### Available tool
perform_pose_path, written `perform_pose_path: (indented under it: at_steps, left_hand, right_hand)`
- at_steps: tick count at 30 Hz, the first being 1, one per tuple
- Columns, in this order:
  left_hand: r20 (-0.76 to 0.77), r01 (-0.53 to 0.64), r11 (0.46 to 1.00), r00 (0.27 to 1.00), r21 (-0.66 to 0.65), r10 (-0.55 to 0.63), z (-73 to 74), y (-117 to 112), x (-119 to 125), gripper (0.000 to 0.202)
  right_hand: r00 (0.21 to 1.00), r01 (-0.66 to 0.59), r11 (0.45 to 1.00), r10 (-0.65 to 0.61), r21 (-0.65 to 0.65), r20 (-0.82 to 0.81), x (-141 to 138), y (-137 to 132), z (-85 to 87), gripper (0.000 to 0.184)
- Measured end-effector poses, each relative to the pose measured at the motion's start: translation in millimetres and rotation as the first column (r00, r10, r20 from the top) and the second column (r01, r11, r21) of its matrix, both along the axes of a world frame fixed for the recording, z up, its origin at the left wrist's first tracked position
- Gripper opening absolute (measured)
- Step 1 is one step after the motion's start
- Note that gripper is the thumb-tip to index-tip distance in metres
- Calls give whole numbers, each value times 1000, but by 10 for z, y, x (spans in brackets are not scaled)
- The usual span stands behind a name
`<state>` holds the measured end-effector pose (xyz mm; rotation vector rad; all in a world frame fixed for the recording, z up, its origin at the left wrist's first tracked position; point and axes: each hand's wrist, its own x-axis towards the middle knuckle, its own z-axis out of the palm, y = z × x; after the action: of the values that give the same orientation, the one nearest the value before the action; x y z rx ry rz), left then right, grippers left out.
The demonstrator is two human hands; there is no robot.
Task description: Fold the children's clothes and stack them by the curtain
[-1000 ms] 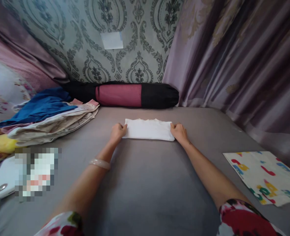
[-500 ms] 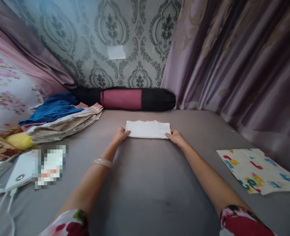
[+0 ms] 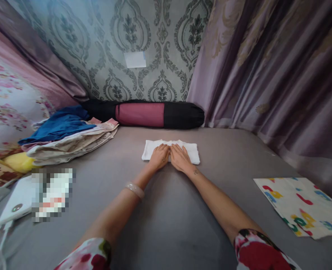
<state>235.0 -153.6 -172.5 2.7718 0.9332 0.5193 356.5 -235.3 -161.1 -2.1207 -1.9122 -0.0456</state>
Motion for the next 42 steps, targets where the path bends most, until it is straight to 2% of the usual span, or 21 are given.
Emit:
perform_pose_path:
  at_steps: [3,8,16,21,27,32,38,42]
  left_hand:
    - [-71,-68,997,995,-34,66,-2,7,57,41]
    - [-142,-113,992,984,-57,104,-40,94,60,47]
    - [-192,-146,989,971,12,145,-76,265,-40,51]
    - [-207,-158,987,966,-4,154,-111,396,-196,53]
    - [-169,-93,993,982,-75,79,-196,539,-401,56]
    - [-115,-67,996,992,-60,60,-273,625,-533,58]
    - [-152,-123,989,982,-85,109,-223,575,-639,64]
    - [-217,-127,985,971,-114,100,-167,546,-645,66]
  right_hand:
    - [999,12,999,-14,-47,-45,-22,128,-59,53]
    - [997,-2,997,-5,-80,-78,57,195,-108,55]
    - [997,40,990,-48,-134,-60,278,200,-145,57]
    - [997,56,988,-63,-141,-48,393,152,-161,58]
    - [993,116,985,-117,-130,-1,513,43,-159,58]
    - [989,146,977,-146,-153,16,673,-75,-151,58]
    - [977,212,966,-211,-147,23,760,-178,-159,61]
    - [968,250,957,-249,-146,21,760,-186,-190,62]
